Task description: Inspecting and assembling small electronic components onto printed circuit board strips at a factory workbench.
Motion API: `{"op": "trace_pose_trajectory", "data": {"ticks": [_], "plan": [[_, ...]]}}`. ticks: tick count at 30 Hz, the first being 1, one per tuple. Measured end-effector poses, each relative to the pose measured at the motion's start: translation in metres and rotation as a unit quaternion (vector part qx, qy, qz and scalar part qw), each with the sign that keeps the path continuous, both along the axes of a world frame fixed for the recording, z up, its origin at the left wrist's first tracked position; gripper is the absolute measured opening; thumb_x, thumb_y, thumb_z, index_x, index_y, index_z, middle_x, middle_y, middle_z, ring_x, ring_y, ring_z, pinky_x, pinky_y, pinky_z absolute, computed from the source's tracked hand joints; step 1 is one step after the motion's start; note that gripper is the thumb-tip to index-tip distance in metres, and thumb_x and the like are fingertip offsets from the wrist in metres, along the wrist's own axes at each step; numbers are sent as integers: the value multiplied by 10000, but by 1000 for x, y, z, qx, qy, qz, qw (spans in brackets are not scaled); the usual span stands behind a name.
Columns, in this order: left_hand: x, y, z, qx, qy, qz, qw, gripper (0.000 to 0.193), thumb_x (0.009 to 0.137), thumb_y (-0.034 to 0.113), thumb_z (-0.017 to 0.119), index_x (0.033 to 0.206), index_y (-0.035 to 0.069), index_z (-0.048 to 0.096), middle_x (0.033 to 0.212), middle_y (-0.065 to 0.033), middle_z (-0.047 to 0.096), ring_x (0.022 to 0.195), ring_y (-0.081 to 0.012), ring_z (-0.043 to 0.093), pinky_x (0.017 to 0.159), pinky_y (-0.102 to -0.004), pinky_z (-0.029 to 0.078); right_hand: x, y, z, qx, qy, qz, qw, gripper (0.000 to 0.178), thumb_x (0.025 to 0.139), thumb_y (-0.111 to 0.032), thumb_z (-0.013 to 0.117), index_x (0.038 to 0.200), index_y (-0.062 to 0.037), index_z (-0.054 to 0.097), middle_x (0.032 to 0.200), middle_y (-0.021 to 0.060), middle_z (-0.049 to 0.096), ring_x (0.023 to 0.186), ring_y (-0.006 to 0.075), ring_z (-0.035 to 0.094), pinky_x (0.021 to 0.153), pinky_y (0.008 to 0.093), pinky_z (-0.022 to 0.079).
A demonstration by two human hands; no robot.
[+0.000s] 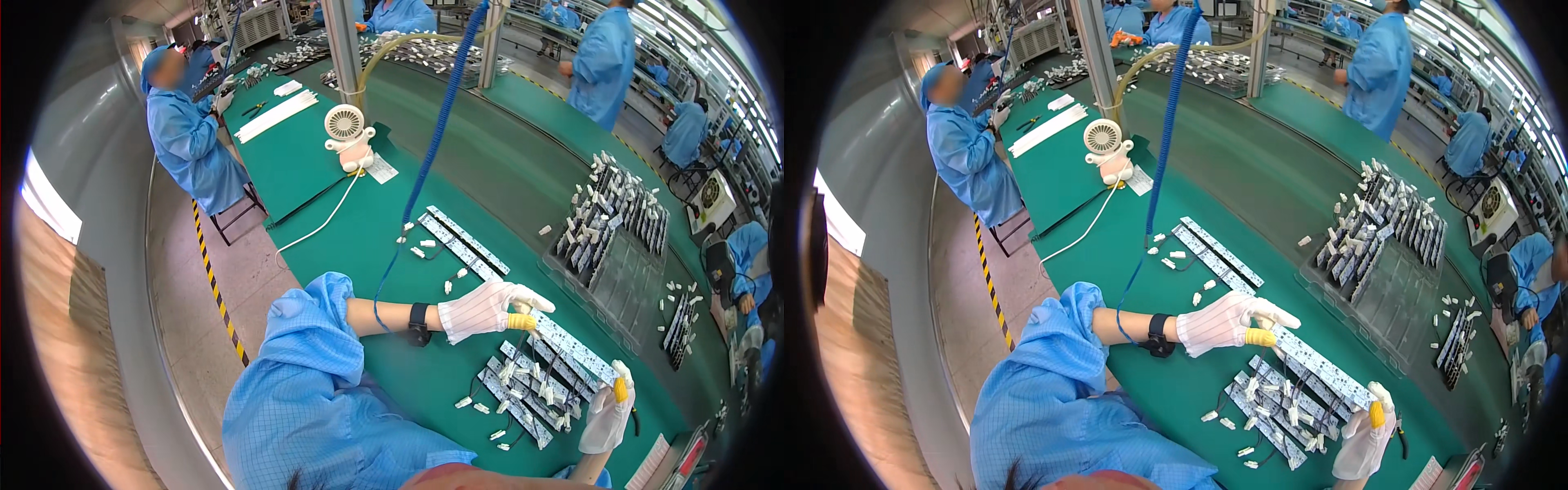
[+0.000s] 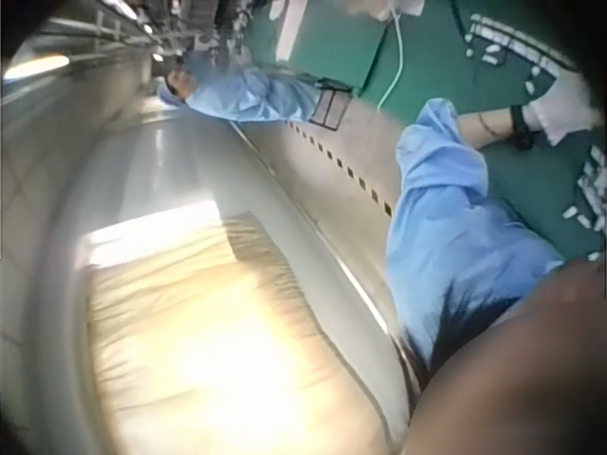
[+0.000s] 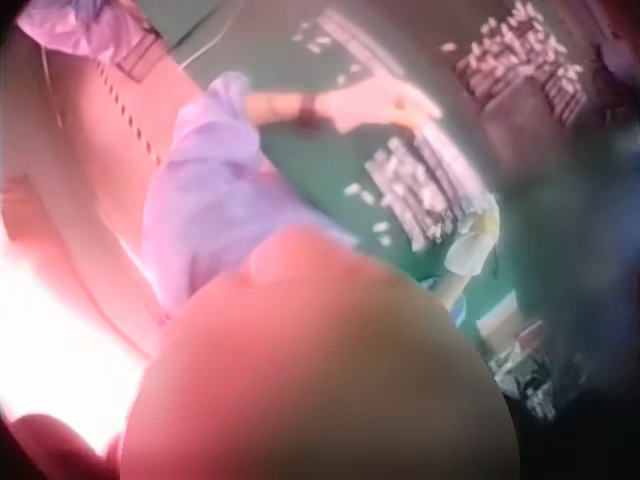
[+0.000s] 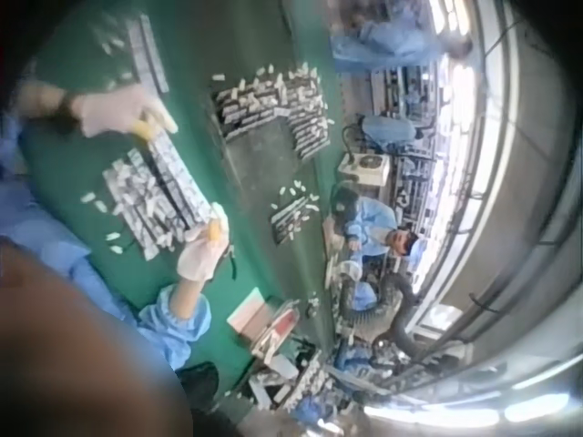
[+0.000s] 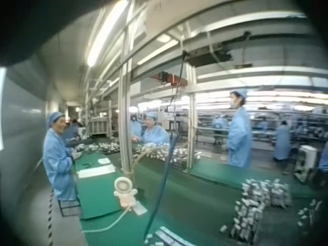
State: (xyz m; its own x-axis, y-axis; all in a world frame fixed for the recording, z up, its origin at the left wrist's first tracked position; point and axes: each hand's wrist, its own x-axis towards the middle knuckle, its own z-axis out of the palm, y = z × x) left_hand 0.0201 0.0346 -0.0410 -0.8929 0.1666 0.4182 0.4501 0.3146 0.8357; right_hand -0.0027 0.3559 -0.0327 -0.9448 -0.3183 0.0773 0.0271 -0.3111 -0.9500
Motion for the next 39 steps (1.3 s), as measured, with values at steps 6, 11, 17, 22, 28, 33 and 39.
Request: {"op": "trace_pose_trajectory", "data": {"ticks": [6,11,17,22,28,33,39], "plan": [[0,-3,8,-46,-32,-26,998,418,824,330,665,1196,153,597,821,-36,639,719,-173,599,683,-291,479,-5,4,-3,10,-22,-5,1000,765,735,-483,729,1253,13,463,937,43,540,643,16,489,473,95,372],[-3,-1,9,-13,-48,-28,998,460,824,392,655,1223,171,593,817,-47,645,711,-145,595,676,-282,467,-7,3,-5,-11,12,11,1000,733,737,-479,726,1222,17,490,867,50,566,507,26,478,413,123,368],[-4,10,14,-39,12,-9,999,492,827,290,675,1265,117,533,753,-57,591,682,-147,558,672,-289,465,-12,3,-8,-16,23,-5,1000,705,759,-488,700,1211,15,503,835,68,587,489,39,482,408,135,366],[-11,17,15,-38,-21,-3,999,448,813,251,693,1217,106,564,672,-40,518,605,-143,469,576,-291,423,-14,11,-14,-30,46,-4,998,698,777,-491,675,1213,27,504,830,79,595,479,56,491,405,153,372],[-14,19,15,-71,-18,-17,997,403,823,269,667,1208,173,597,819,-82,628,691,-188,565,650,-302,468,-17,15,-17,-38,-12,-28,999,686,798,-485,651,1223,33,498,858,99,602,504,81,518,404,176,382],[-17,16,11,-51,-49,-25,997,403,825,242,664,1213,164,593,838,-93,639,700,-187,579,660,-304,478,-16,3,-8,21,32,-49,998,837,718,-652,638,1169,43,518,769,80,573,522,101,518,483,194,399],[-17,14,11,-52,-85,-26,995,405,840,237,647,1231,154,579,874,-96,650,727,-140,580,643,-290,468,-14,6,-6,28,31,-44,998,827,721,-658,633,1163,34,530,767,82,572,515,107,521,472,206,402]]}}
